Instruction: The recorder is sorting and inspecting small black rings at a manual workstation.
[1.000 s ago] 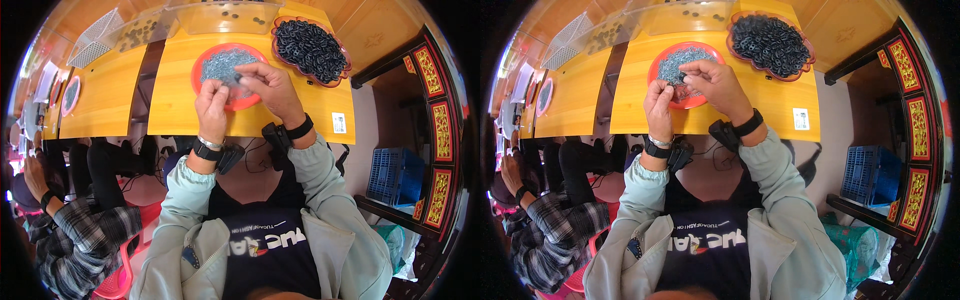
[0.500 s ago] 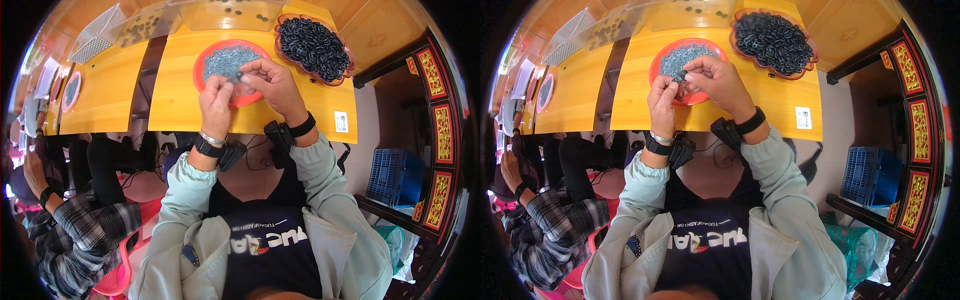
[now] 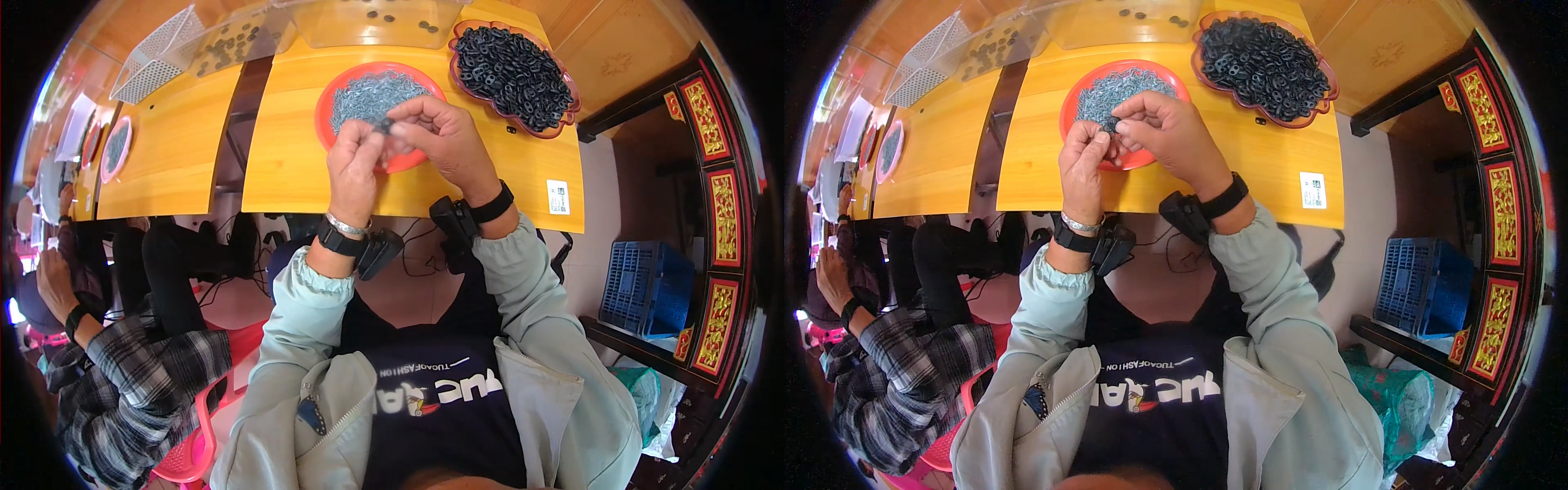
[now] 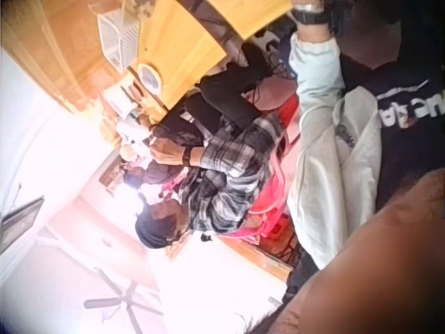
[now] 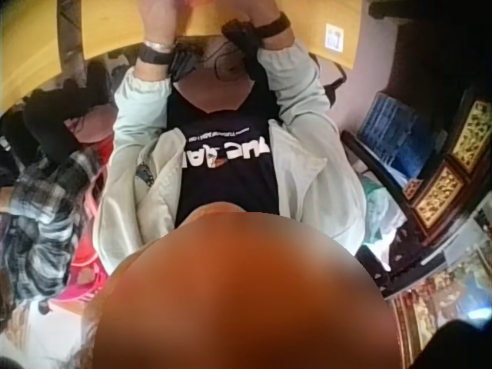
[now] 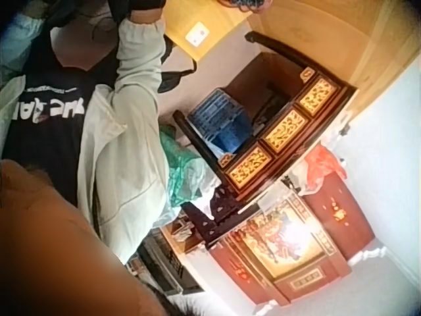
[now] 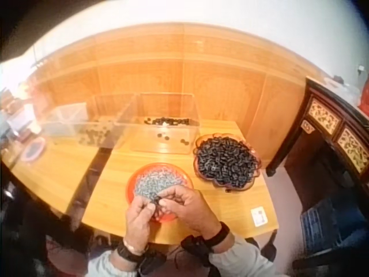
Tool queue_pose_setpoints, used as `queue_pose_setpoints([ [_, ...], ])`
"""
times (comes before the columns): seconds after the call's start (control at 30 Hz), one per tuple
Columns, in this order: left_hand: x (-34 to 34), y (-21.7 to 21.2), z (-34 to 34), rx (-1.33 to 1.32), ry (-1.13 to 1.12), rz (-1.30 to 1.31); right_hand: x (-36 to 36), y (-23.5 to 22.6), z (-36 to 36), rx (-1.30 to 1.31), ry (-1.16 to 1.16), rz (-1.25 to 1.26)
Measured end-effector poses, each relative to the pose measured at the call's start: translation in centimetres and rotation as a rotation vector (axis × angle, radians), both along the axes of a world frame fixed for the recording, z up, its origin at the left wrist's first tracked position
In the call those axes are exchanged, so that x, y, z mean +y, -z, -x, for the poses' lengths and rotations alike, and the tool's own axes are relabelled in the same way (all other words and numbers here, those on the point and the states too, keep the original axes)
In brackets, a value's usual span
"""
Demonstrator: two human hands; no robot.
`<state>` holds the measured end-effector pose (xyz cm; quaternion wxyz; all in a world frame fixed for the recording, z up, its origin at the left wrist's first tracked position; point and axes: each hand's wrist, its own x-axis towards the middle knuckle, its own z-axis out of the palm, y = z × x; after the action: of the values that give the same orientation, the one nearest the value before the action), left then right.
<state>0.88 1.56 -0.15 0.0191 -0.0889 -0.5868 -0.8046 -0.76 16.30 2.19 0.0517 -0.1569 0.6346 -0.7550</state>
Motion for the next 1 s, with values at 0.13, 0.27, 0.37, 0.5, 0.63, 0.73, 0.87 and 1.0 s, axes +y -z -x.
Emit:
queue_pose_setpoints([
  [0.13,0.2,-0.5,-0.1,-0.010,0.069,-0.138,0.4,0.1,0.1,-0.035,-0.042,0.090],
  [0.27,0.1,-0.9,-0.2,0.032,0.095,-0.148,0.4,-0.2,-0.2,-0.054,-0.063,0.126],
  [0.37,0.3,-0.8,-0.2,0.078,0.122,-0.174,0.4,-0.2,-0.2,-0.049,-0.057,0.126],
  [0.5,0.5,-0.3,-0.1,0.139,0.132,-0.221,0.3,-0.6,-0.5,-0.048,-0.059,0.180],
  [0.63,0.6,-0.3,0.0,0.114,0.180,-0.240,0.3,-0.8,-0.8,-0.050,-0.068,0.220],
  [0.73,0.8,-0.4,-0.1,0.142,0.264,-0.222,0.2,-0.6,-0.8,-0.029,-0.073,0.216],
  [0.87,0.8,0.0,-0.3,0.073,0.338,-0.355,-0.2,-0.6,-1.1,-0.042,-0.063,0.259],
  [1.0,1.4,-0.4,-0.6,0.022,0.348,-0.460,0.0,-0.5,-1.1,-0.023,-0.050,0.232],
])
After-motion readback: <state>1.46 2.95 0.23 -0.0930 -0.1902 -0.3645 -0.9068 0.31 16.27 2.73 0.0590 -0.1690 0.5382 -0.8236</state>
